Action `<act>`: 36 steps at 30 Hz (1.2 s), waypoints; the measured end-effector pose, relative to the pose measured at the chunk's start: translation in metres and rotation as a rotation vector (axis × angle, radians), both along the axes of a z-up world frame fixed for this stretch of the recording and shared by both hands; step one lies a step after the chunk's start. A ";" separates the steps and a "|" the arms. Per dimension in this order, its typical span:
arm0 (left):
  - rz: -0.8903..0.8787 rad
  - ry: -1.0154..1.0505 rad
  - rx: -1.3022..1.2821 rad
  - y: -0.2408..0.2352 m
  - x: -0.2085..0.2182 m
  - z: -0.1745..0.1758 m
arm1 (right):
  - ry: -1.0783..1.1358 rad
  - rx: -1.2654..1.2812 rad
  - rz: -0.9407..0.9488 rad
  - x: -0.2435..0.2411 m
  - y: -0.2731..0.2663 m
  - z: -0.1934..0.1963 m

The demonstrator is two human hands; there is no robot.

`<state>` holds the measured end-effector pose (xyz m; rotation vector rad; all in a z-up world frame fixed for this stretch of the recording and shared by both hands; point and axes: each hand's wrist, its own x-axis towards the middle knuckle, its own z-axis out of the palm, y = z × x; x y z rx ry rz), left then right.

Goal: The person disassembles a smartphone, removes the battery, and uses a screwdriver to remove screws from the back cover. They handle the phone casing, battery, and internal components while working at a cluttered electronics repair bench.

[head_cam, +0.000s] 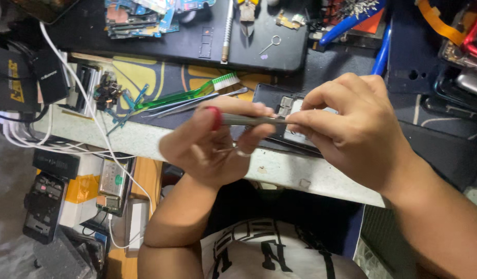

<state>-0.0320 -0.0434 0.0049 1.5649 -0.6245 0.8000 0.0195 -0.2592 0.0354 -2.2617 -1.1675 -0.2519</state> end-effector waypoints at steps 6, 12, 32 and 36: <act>-0.083 0.055 -0.037 -0.002 -0.003 -0.002 | 0.118 0.038 -0.049 -0.002 0.000 -0.003; -0.114 0.086 -0.028 0.000 -0.008 -0.004 | 0.169 0.009 -0.021 0.003 0.000 -0.003; -0.275 0.076 0.345 0.019 -0.003 -0.013 | -0.042 -0.379 -0.045 0.003 -0.005 0.004; -0.309 0.104 0.324 0.020 -0.003 -0.008 | -0.062 -0.347 -0.037 0.003 -0.003 0.004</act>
